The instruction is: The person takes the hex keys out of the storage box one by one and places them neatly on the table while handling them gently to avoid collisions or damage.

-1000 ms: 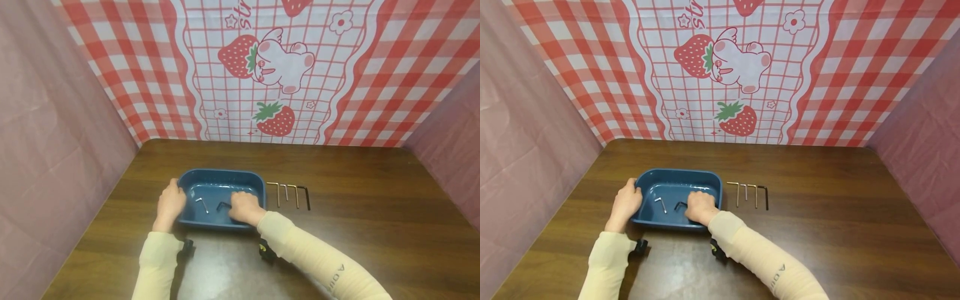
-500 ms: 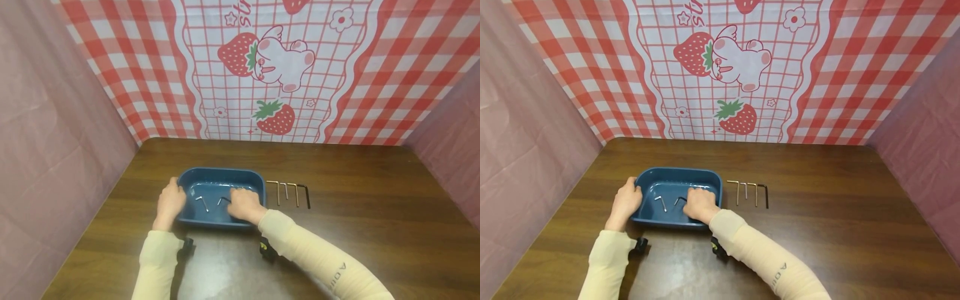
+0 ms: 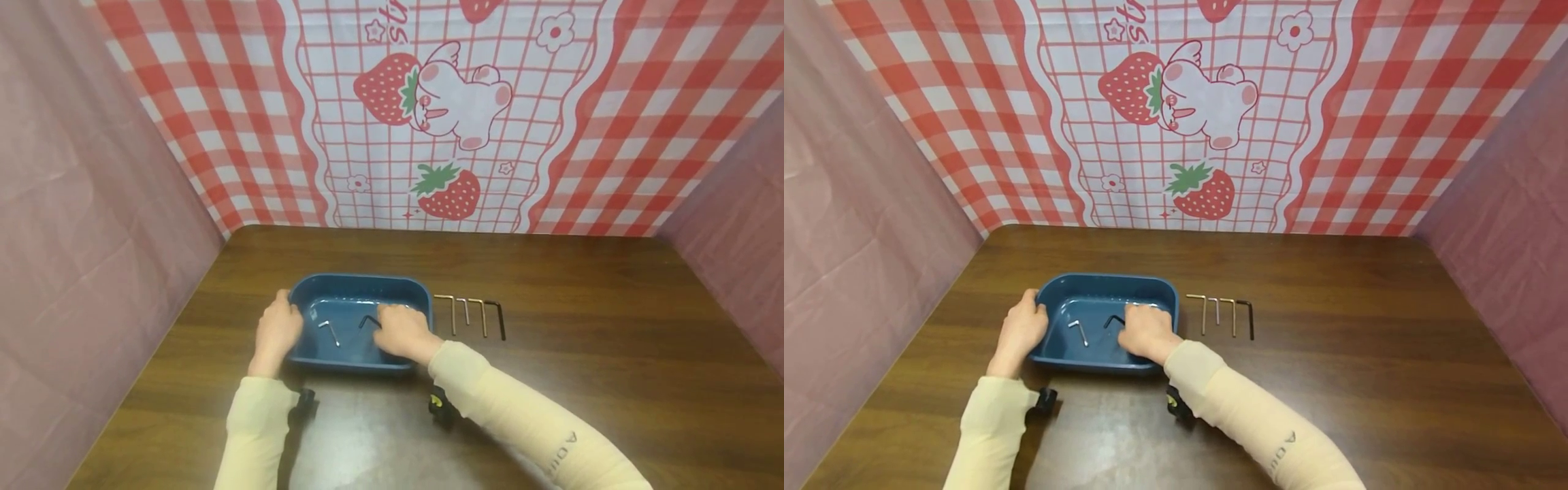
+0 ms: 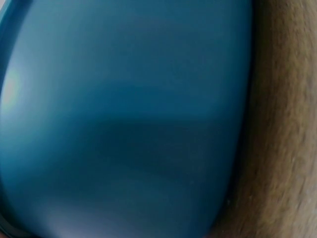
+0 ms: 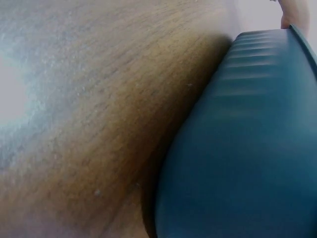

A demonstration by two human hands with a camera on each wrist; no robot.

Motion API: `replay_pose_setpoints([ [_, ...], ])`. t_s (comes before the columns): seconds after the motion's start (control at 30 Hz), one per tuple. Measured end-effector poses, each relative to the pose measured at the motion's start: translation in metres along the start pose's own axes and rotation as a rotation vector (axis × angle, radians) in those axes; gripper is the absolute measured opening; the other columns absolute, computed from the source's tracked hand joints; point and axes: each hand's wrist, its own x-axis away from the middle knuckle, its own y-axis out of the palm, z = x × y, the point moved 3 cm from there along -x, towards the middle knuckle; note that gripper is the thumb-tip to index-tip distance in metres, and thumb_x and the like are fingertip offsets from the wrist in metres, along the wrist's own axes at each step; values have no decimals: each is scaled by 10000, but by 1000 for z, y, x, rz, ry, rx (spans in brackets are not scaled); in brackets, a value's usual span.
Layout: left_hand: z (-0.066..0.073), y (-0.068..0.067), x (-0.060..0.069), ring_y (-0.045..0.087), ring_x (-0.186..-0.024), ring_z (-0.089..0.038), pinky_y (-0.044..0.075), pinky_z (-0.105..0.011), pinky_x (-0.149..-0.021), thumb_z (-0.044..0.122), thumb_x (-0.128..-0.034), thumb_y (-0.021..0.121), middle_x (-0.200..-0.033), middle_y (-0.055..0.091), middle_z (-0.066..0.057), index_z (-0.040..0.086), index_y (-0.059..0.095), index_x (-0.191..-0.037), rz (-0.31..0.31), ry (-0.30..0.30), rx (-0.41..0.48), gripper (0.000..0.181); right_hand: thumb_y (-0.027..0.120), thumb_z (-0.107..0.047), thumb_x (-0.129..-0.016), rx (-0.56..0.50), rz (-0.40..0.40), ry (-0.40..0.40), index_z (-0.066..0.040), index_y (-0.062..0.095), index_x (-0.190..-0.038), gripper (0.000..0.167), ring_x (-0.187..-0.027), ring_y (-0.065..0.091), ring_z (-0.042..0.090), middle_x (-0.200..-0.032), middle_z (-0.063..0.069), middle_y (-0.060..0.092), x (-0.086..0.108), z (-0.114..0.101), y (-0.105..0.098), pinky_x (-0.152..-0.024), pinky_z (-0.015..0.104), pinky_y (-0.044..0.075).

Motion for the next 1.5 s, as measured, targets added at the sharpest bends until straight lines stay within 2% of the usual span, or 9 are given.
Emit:
replay_pose_setpoints([
  [0.17,0,-1,0,503,-1050,-506,410,-572,-846,131,-925,321,-1213,501,-318,-31,364,-1300,0,-2,0,411,574,-212,-784,-39,20,-17,-102,546,-796,115,-562,471,149,-634,5,495,2,2,-6,-467,289,372],
  [0.3,1,0,-1,501,-1062,-499,408,-569,-858,139,-927,321,-1225,498,-309,-26,361,-1306,-6,-4,5,416,586,-196,-774,-85,50,-36,-124,481,-719,139,-524,424,133,-609,-8,449,6,6,-10,-436,264,307],
  [0.5,1,0,0,507,-1047,-504,413,-570,-848,132,-926,325,-1217,500,-315,-33,364,-1299,-13,-1,-2,410,586,-117,-754,-123,76,-79,-116,500,-775,89,-585,459,133,-685,-11,487,11,8,-16,-470,251,348],
  [0.77,1,-1,0,502,-1055,-505,410,-570,-853,138,-927,323,-1228,496,-308,-32,370,-1295,-9,-3,-5,407,559,-64,-745,-166,121,-76,-119,516,-811,96,-626,477,139,-723,-13,497,14,12,-22,-507,269,377],
  [1.13,-3,4,-4,506,-1064,-493,410,-566,-861,150,-929,323,-1234,504,-293,-20,373,-1303,-9,-3,3,414,641,-133,-794,-340,165,-29,-119,533,-856,126,-610,528,90,-736,-26,580,26,21,-32,-537,254,421],
  [1.3,-1,2,-1,520,-1033,-497,419,-564,-842,131,-915,336,-1201,523,-299,-25,394,-1276,23,2,8,398,652,-132,-792,-400,199,-16,-117,532,-841,131,-626,534,96,-717,-25,583,30,24,-38,-565,254,431],
  [1.47,-1,1,-1,514,-1044,-497,417,-564,-845,137,-919,332,-1212,515,-301,-23,389,-1285,14,-2,7,404,648,-132,-791,-434,224,-1,-115,530,-830,125,-638,541,103,-714,-15,593,33,30,-43,-585,255,437],
  [1.5,-2,1,-1,502,-1065,-496,406,-567,-860,140,-926,318,-1232,499,-302,-25,370,-1303,-3,-6,6,415,650,-134,-789,-440,228,1,-112,530,-831,129,-638,540,104,-714,-11,593,33,32,-43,-585,255,437],
])
